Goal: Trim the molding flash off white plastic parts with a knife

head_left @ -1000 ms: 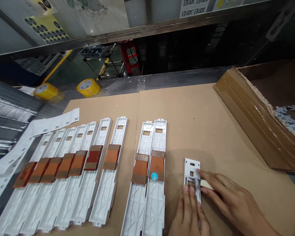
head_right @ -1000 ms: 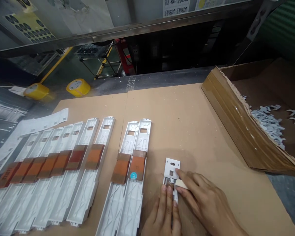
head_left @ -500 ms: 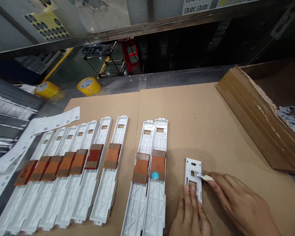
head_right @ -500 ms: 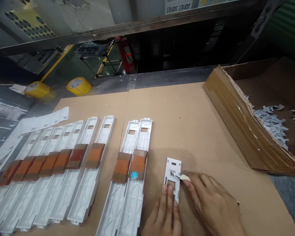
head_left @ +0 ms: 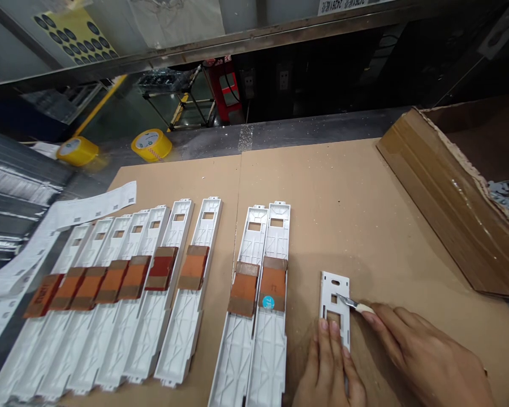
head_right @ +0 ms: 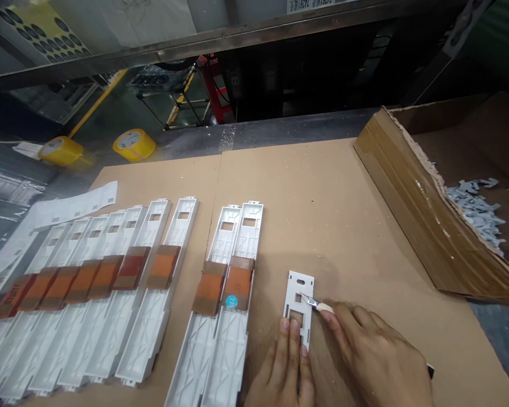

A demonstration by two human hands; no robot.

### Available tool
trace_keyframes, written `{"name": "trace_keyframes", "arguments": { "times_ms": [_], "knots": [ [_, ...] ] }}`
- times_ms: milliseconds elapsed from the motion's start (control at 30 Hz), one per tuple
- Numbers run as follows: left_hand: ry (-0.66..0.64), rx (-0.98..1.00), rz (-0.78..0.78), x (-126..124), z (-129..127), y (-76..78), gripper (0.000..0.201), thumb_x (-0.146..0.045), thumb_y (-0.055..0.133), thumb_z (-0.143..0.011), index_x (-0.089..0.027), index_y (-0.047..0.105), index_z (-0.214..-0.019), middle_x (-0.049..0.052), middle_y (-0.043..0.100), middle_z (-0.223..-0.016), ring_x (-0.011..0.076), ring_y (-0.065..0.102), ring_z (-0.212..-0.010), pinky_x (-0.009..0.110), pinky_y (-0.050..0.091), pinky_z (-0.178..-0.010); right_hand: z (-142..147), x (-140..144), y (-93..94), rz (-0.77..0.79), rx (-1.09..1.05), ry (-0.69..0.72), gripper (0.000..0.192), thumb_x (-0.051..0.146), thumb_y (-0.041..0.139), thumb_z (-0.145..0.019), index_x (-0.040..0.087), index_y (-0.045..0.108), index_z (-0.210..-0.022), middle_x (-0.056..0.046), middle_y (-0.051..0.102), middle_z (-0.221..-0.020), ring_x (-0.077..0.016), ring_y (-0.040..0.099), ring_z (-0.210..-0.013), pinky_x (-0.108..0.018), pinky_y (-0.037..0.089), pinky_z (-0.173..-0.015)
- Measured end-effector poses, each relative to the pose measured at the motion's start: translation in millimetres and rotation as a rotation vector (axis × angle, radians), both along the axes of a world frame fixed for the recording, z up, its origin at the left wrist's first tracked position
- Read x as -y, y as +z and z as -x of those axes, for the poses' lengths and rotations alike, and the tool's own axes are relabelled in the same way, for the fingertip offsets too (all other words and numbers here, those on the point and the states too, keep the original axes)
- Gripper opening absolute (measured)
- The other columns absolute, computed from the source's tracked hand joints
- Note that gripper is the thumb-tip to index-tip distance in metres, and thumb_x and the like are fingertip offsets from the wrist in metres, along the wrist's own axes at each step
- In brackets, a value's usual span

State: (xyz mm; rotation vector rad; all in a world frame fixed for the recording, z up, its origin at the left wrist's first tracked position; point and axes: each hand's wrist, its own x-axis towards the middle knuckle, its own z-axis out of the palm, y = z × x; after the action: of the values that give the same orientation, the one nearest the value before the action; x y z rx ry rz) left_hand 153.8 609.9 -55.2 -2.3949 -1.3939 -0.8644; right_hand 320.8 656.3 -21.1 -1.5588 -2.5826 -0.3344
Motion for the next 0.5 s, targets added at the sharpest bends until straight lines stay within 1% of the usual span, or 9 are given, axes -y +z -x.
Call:
{"name": "trace_keyframes", "arguments": {
  "times_ms": [200,267,400,500],
  "knots": [
    [0.006,-0.003,-0.001,-1.0,-0.4,-0.6,0.027,0.003,0.040,-0.078,-0.006,0.065,-0.074,0.022,0.071,-0.092,0.0360,0.067,-0.092,0.036,0.061,-0.066,1.6,-0.6,-0.9,0.016,-0.005,-0.044,0.064,0.035,0.007,-0.103,0.023,0.068,-0.088,0.000,0.067,-0.073,-0.0126,0.064,-0.055,-0.024,0.047,-0.039],
    [0.008,-0.002,0.000,-0.9,-0.4,-0.4,0.027,0.003,0.040,-0.078,-0.006,0.065,-0.073,0.022,0.071,-0.092,0.0360,0.067,-0.092,0.036,0.061,-0.066,1.6,-0.7,-2.8,0.015,0.004,-0.045,0.065,0.035,0.007,-0.103,0.023,0.068,-0.088,0.000,0.067,-0.072,-0.0130,0.064,-0.055,-0.024,0.046,-0.039],
    [0.010,-0.001,0.005,0.0,-0.3,-0.2,0.026,0.004,0.041,-0.076,-0.006,0.065,-0.074,0.022,0.071,-0.093,0.0359,0.067,-0.093,0.036,0.060,-0.068,0.6,-0.1,-5.6,0.022,0.000,-0.049,0.059,0.038,0.012,-0.103,0.023,0.067,-0.089,-0.001,0.068,-0.074,-0.0142,0.064,-0.057,-0.025,0.046,-0.040],
    [0.012,0.004,0.011,0.4,-0.4,-0.4,0.026,0.003,0.041,-0.077,-0.006,0.066,-0.075,0.022,0.071,-0.095,0.0357,0.067,-0.093,0.036,0.060,-0.068,-0.2,0.0,-4.8,0.025,0.010,-0.025,0.062,0.036,0.008,-0.102,0.023,0.068,-0.089,-0.002,0.068,-0.074,-0.0144,0.065,-0.057,-0.025,0.046,-0.040]
  ]
}}
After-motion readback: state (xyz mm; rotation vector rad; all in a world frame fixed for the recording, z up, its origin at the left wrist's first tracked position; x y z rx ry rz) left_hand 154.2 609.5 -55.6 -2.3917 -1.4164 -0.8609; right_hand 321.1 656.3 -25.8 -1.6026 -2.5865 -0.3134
